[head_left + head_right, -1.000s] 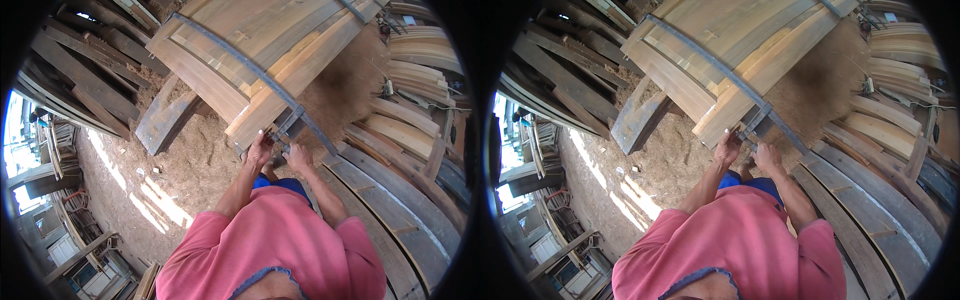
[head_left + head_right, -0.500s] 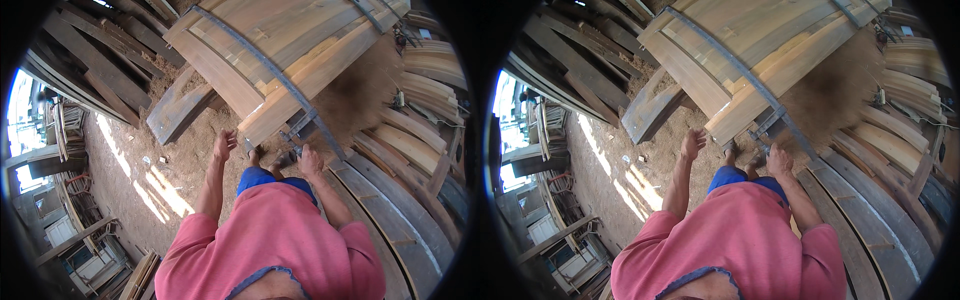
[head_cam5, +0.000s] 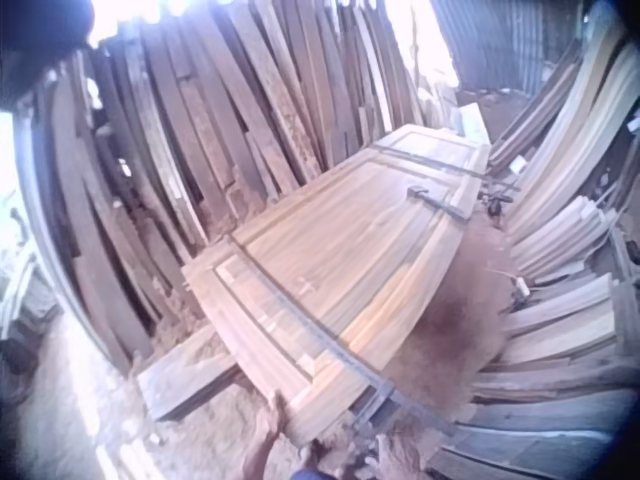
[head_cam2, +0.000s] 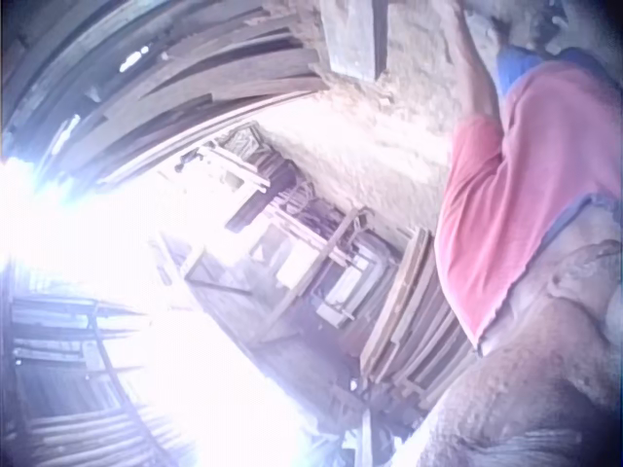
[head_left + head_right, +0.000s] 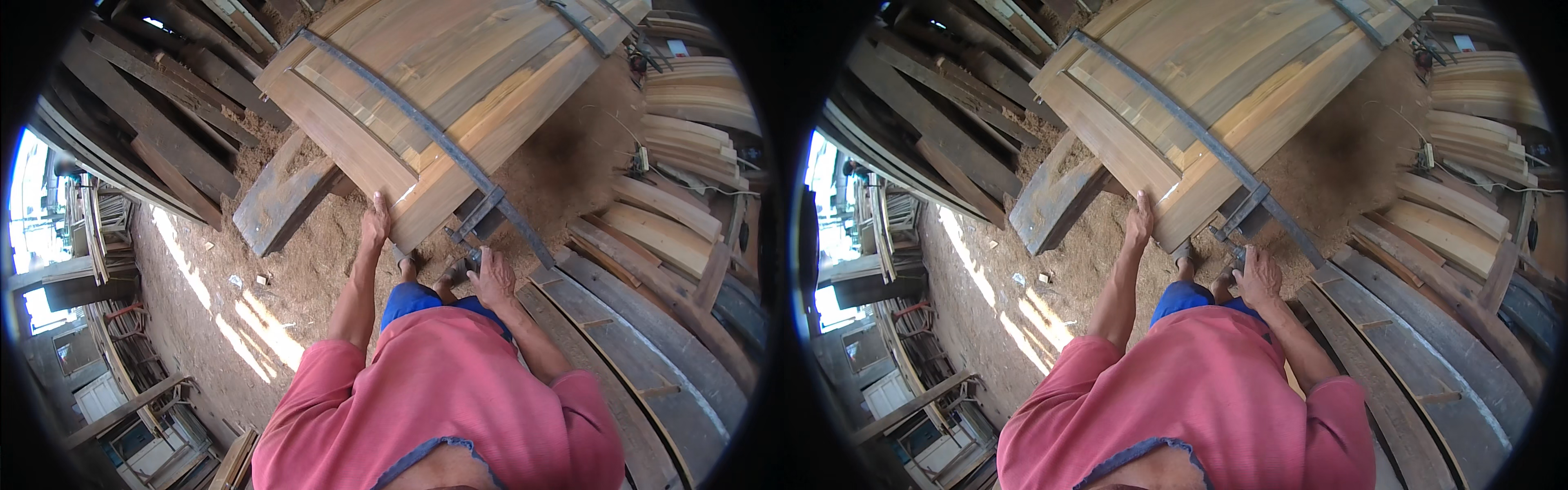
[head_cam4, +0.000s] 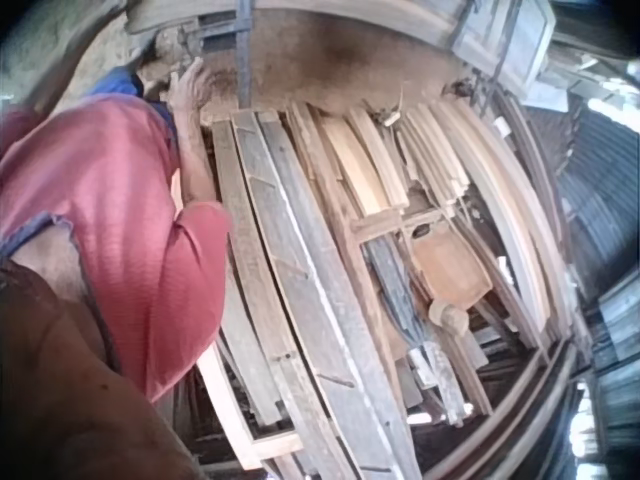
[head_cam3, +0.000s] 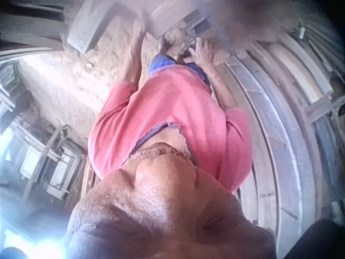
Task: The person assembles a wood door by using a metal bar clamp to hold the frame pieces together and striking a wood block with a hammer to align the panels.
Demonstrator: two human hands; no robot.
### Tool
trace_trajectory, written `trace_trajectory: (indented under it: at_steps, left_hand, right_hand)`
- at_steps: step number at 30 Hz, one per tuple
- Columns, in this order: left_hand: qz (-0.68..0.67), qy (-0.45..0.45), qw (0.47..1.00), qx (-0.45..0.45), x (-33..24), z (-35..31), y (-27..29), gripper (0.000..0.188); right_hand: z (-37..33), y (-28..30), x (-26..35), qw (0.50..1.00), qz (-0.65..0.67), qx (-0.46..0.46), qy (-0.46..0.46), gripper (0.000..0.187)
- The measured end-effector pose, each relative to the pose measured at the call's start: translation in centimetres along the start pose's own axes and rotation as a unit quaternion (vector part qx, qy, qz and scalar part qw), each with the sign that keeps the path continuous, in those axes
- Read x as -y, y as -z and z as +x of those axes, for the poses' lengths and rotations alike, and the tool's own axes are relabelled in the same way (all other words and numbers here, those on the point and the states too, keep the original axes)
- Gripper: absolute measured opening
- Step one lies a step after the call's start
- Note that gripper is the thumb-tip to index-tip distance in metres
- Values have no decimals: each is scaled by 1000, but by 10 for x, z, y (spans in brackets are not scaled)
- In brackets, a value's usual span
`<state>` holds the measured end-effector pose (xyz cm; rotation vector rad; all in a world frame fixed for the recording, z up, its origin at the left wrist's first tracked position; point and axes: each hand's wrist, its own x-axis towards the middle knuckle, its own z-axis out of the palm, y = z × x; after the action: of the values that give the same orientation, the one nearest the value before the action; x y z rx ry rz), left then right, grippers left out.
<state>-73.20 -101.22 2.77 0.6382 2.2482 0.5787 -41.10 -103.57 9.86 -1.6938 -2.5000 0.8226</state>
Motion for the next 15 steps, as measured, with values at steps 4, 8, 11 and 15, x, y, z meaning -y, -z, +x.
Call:
trace_trajectory:
  at_steps: [4,8,11,15]
  left_hand:
    - [-7,-33,999,11,1,-5,3,90]
    - [-112,-66,991,18,6,-13,-1,74]
    - [-118,-73,990,9,1,-2,-12,66]
    - [-162,-83,983,11,26,13,-12,67]
  right_hand:
    - [18,-19,-11,995,27,54,-75,43]
    - [37,-23,-40,966,151,197,-65,36]
    - [59,0,-55,863,316,372,-132,35]
    - [41,-37,-53,981,162,103,24,41]
